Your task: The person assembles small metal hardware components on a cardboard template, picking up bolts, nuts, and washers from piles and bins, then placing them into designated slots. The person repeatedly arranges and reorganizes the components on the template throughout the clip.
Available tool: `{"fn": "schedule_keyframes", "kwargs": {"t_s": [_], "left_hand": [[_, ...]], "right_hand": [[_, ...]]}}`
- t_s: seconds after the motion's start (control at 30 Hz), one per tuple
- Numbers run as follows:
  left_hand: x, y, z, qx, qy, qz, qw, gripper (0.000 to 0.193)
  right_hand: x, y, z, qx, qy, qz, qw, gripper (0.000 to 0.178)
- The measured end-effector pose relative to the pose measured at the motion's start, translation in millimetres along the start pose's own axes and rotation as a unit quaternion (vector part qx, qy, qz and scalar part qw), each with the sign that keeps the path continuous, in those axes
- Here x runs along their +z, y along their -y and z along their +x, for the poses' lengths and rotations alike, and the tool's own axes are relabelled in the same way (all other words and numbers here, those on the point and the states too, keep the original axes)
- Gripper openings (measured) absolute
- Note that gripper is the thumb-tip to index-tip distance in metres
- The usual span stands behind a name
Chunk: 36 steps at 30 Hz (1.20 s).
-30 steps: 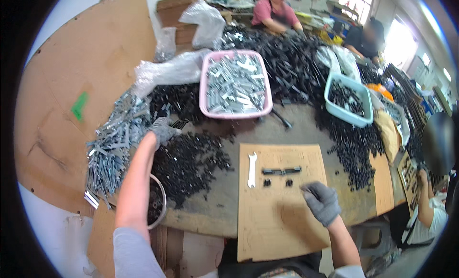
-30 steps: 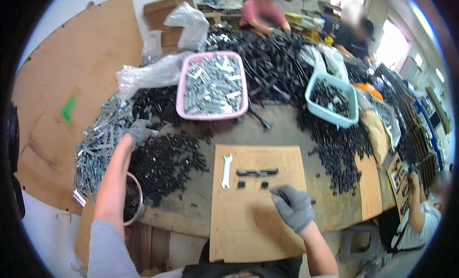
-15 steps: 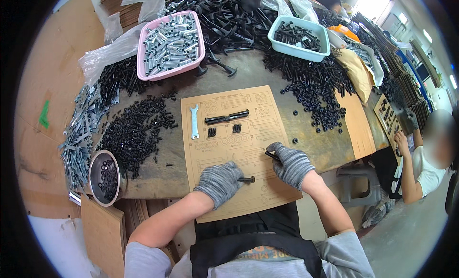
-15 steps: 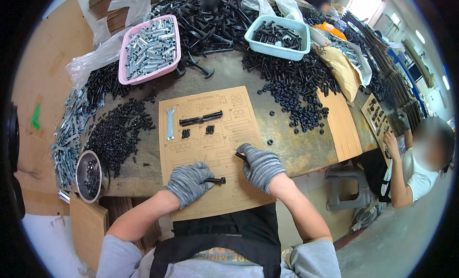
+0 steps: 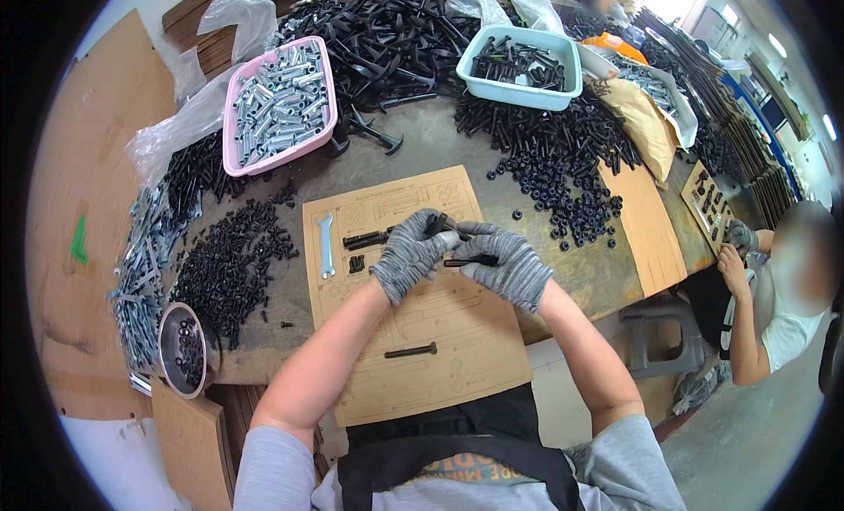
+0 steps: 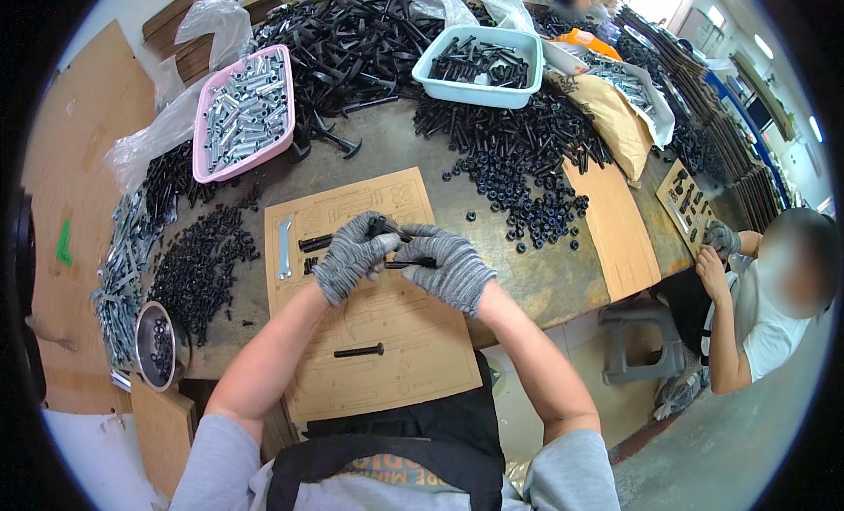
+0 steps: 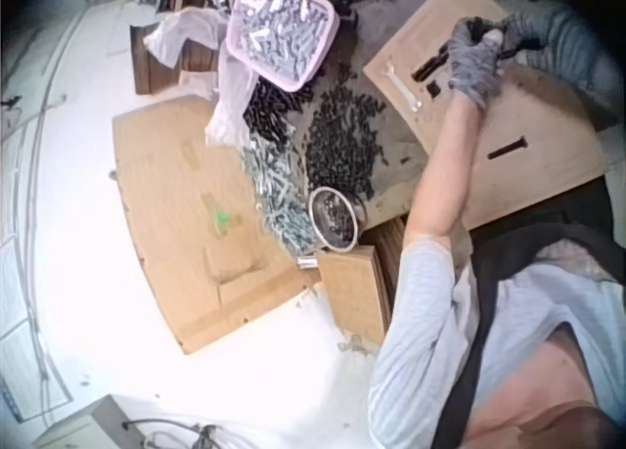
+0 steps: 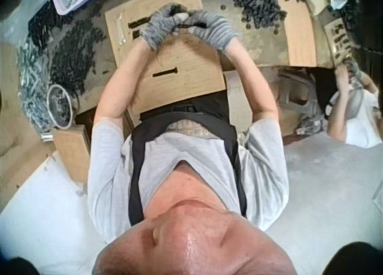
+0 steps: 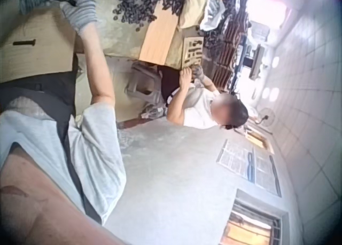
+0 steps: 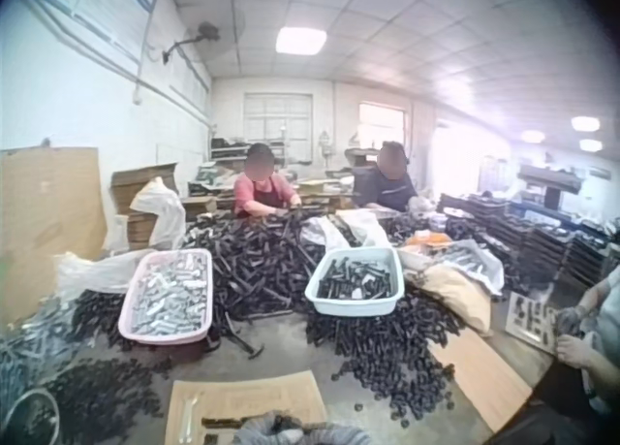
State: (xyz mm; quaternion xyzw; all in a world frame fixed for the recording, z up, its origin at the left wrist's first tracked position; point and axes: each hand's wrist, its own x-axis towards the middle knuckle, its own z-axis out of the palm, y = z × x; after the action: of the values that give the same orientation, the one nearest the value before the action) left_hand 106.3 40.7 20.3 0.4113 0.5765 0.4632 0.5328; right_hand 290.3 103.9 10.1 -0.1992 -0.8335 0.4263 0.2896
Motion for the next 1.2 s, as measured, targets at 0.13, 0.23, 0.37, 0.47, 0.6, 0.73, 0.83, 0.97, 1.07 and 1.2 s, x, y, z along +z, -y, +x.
{"fn": "schedule_keyframes", "kwargs": {"t_s": [0.13, 0.23, 0.37, 0.47, 0.6, 0.73, 0.83, 0.97, 1.07, 1.2], "left_hand": [[-9.2, 19.6, 1.9, 0.124, 0.008, 0.112, 0.986, 0.03], [-21.2, 9.6, -8.2, 0.139, -0.062, 0.335, 0.93, 0.037], [-31.4, -14.9, -2.4, 0.091, -0.083, 0.435, 0.892, 0.034], [-25.5, -3.4, 11.6, 0.137, -0.052, 0.487, 0.861, 0.028], [-19.1, 14.3, 21.4, 0.119, -0.034, 0.564, 0.816, 0.023], [-9.4, 9.1, 21.3, 0.075, -0.019, 0.587, 0.806, 0.022], [-7.4, 4.6, 20.1, 0.063, -0.025, 0.609, 0.791, 0.026], [-3.7, -3.9, 19.9, 0.015, -0.008, 0.621, 0.784, 0.027], [-1.7, -0.5, 21.4, 0.028, -0.016, 0.613, 0.789, 0.028], [-2.5, 1.8, 21.8, 0.05, -0.034, 0.603, 0.795, 0.029]], "right_hand": [[-5.5, -2.4, 4.9, 0.063, 0.087, -0.021, 0.994, 0.021], [-13.8, -11.1, 7.8, -0.018, 0.13, -0.239, 0.962, 0.021], [-17.8, -26.8, 25.8, -0.028, 0.188, -0.359, 0.914, 0.016], [-17.3, -20.0, 40.6, -0.014, 0.222, -0.359, 0.906, 0.017], [-7.3, -14.7, 27.2, -0.022, 0.13, -0.345, 0.929, 0.017], [13.6, -18.0, 8.7, 0.01, 0.032, -0.362, 0.932, 0.023], [22.9, -19.8, 7.4, 0.0, -0.025, -0.377, 0.926, 0.027], [9.6, -20.4, -1.3, 0.031, -0.062, -0.386, 0.92, 0.035], [3.1, -20.7, -1.4, 0.059, -0.04, -0.387, 0.919, 0.028], [10.5, -34.5, 9.1, 0.025, -0.079, -0.375, 0.923, 0.022]]}}
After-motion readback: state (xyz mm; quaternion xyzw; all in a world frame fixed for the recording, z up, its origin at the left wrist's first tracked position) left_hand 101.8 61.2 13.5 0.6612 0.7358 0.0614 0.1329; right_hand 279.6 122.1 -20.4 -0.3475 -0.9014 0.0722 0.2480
